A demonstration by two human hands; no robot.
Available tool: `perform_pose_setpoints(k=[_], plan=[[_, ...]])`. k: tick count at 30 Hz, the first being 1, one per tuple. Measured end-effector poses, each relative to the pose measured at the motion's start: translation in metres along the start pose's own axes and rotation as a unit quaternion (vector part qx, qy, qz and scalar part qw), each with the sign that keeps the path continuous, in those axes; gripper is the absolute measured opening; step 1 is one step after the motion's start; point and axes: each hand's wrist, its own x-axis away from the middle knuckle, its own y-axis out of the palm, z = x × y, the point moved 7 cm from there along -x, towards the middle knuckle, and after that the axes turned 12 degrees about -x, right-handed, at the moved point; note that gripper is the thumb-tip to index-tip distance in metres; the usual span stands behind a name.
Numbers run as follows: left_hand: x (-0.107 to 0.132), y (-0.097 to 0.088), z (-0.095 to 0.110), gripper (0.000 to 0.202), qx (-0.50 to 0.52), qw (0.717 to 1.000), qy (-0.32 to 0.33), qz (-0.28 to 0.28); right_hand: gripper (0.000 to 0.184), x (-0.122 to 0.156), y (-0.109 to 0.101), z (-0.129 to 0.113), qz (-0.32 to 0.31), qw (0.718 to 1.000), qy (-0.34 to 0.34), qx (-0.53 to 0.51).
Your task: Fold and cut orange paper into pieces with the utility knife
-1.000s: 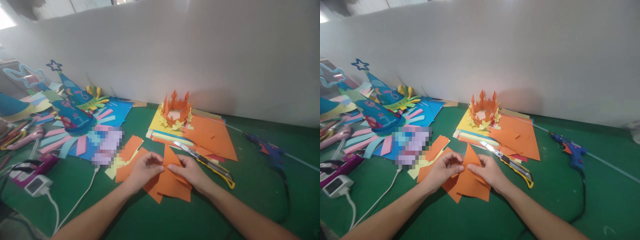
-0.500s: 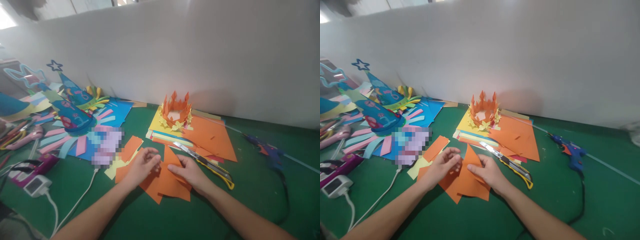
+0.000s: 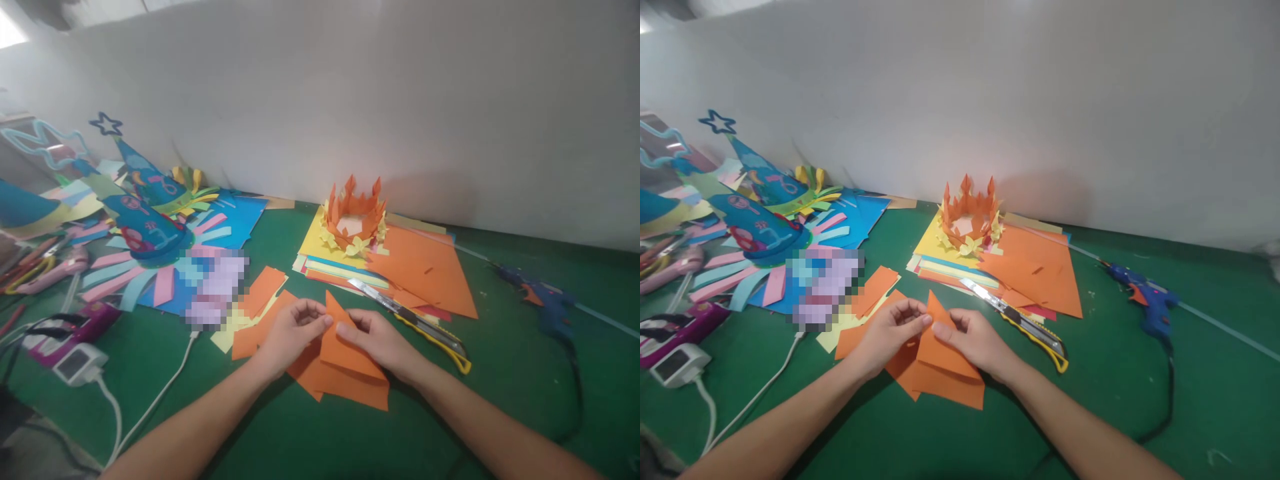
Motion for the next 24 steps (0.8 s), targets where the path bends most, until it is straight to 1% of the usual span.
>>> perform_pose_setpoints(k=[3,7,13,15,20,24], plan=[[0.001,0.001,-0.001,0.034,-0.003,1.000,-0.005,-0.017,0.042,0.000,-0.004,-0.003,0.030,0.999,-0.016,0.010],[0.001,0.002,-0.003,0.036,0.010,1.000,-0.006,-0.022,0.042,0.000,-0.003,-0.001,0.027,1.000,-0.011,-0.003],[0.000,0.003,0.004,0.043,0.055,0.997,0.055,0.002,0.048,0.001,-0.003,-0.003,0.041,0.999,-0.016,0.003],[0.001,0.003,0.007,0.040,0.045,0.996,0.074,0.008,0.048,0.001,-0.003,-0.003,0.038,0.999,-0.014,0.002],[0.003,0.001,0.008,0.025,-0.013,0.996,0.088,0.023,0.048,0.000,-0.004,-0.002,0.041,0.999,-0.013,0.002],[0.004,0.000,0.007,0.020,-0.009,0.995,0.096,0.035,0.046,0.000,-0.005,0.000,0.043,0.999,-0.004,-0.011]])
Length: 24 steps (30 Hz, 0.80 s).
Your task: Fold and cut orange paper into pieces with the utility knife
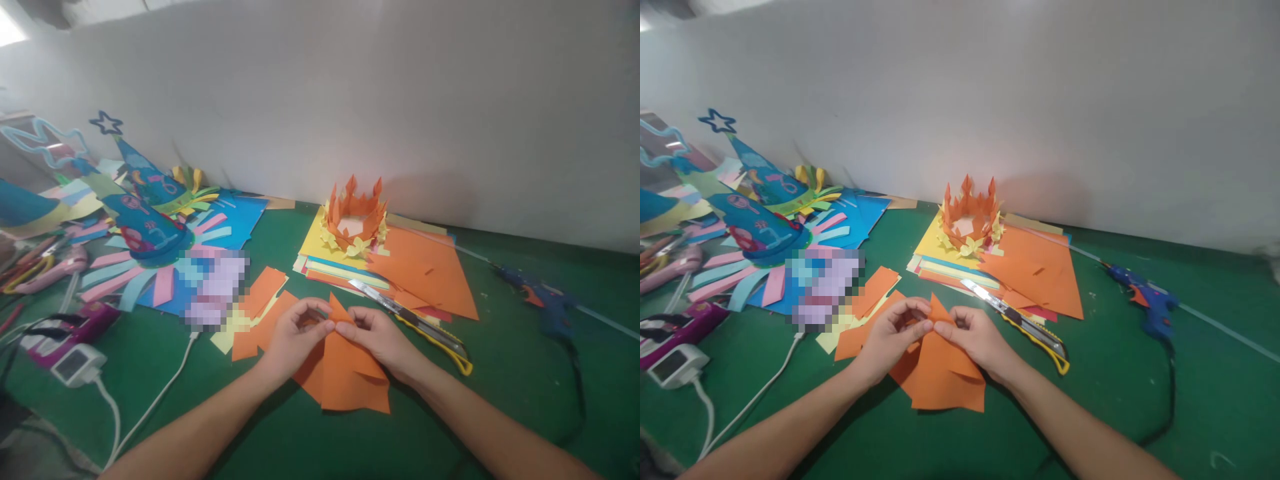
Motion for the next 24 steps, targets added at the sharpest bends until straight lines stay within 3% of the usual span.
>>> perform_pose_setpoints(k=[8,24], plan=[[-0.0009,-0.0017,0.0028,0.023,-0.028,0.999,0.029,0.012,0.045,-0.0003,-0.0014,0.0001,0.001,1.000,0.007,0.000],[0.0000,0.0020,0.0015,0.030,-0.044,0.998,0.044,-0.031,0.043,0.0005,-0.0036,0.0040,-0.004,0.999,0.021,-0.041]])
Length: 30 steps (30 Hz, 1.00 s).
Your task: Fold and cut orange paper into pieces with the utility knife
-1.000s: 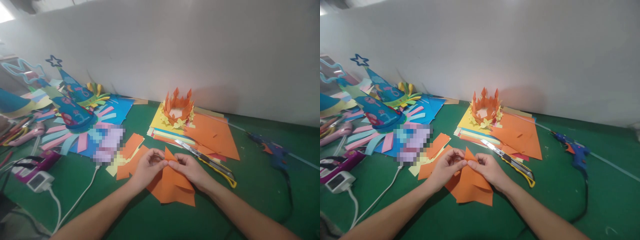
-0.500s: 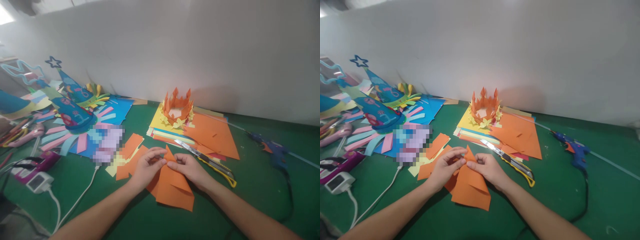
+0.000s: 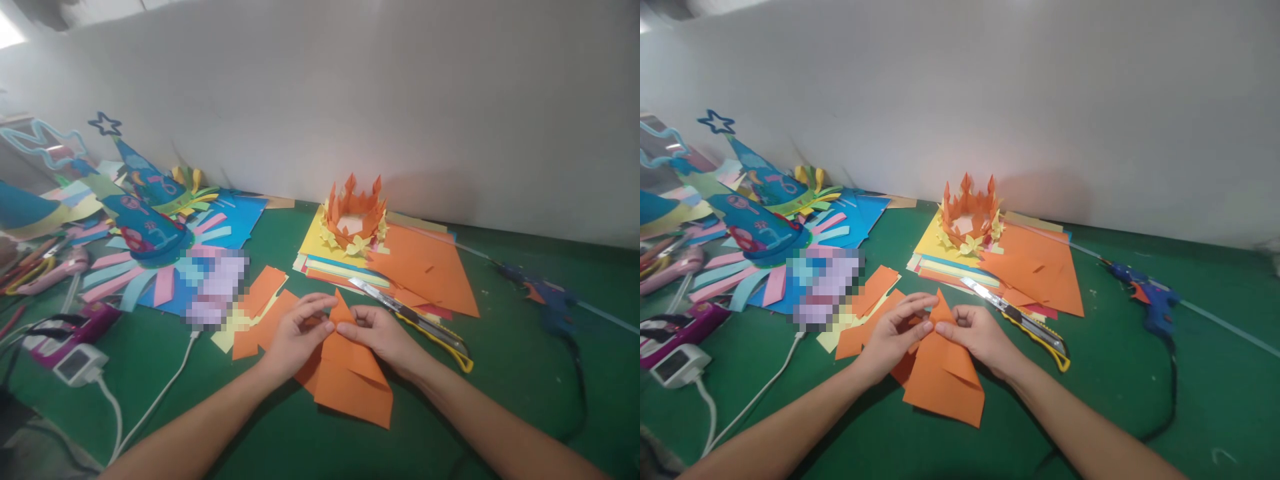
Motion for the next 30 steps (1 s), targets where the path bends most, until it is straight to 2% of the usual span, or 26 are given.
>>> perform_pose_setpoints(k=[18,27,30], plan=[[0.002,0.001,0.006,0.034,-0.037,0.999,0.032,-0.023,0.040,0.000,0.001,-0.003,0.003,1.000,-0.015,0.016],[0.002,0.000,0.010,0.035,-0.056,0.997,0.038,-0.036,0.037,0.001,0.002,-0.002,-0.009,1.000,-0.002,0.007],[0.003,0.000,0.008,0.034,-0.038,0.998,0.027,-0.041,0.039,0.002,0.005,-0.006,-0.016,1.000,-0.019,0.011]])
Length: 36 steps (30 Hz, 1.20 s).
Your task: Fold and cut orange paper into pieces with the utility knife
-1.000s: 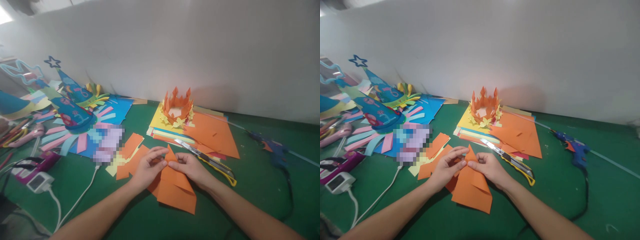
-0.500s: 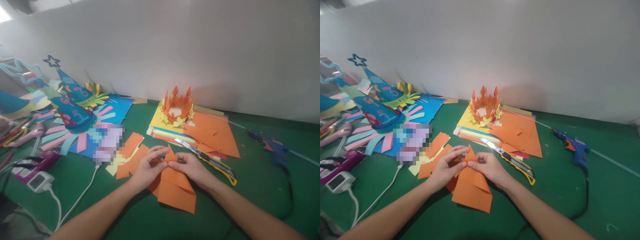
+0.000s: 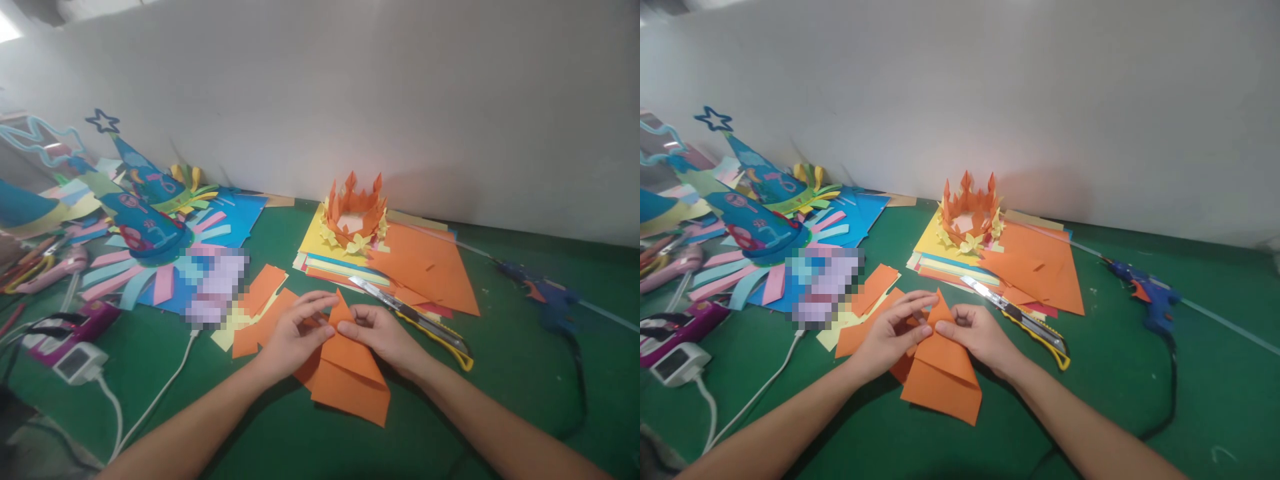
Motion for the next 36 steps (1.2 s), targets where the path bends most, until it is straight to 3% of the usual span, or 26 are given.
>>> perform_pose_setpoints(k=[7,16,22,27,36], plan=[[0.000,0.013,-0.005,0.037,0.051,0.994,-0.040,-0.084,0.043,0.000,-0.006,-0.003,0.041,0.998,-0.044,-0.020],[0.004,0.017,-0.012,0.026,0.111,0.989,-0.052,-0.078,0.029,-0.001,-0.009,-0.002,0.051,0.995,-0.071,-0.042],[0.003,0.016,-0.005,0.007,0.006,0.995,-0.036,-0.091,0.027,-0.001,-0.010,-0.003,0.048,0.995,-0.082,-0.036],[0.005,0.018,-0.004,0.017,-0.068,0.991,-0.031,-0.114,0.025,0.001,-0.010,-0.005,0.061,0.993,-0.097,-0.031],[0.008,0.025,-0.006,0.028,-0.072,0.984,-0.041,-0.154,0.023,0.002,-0.007,-0.004,0.072,0.994,-0.081,-0.021]])
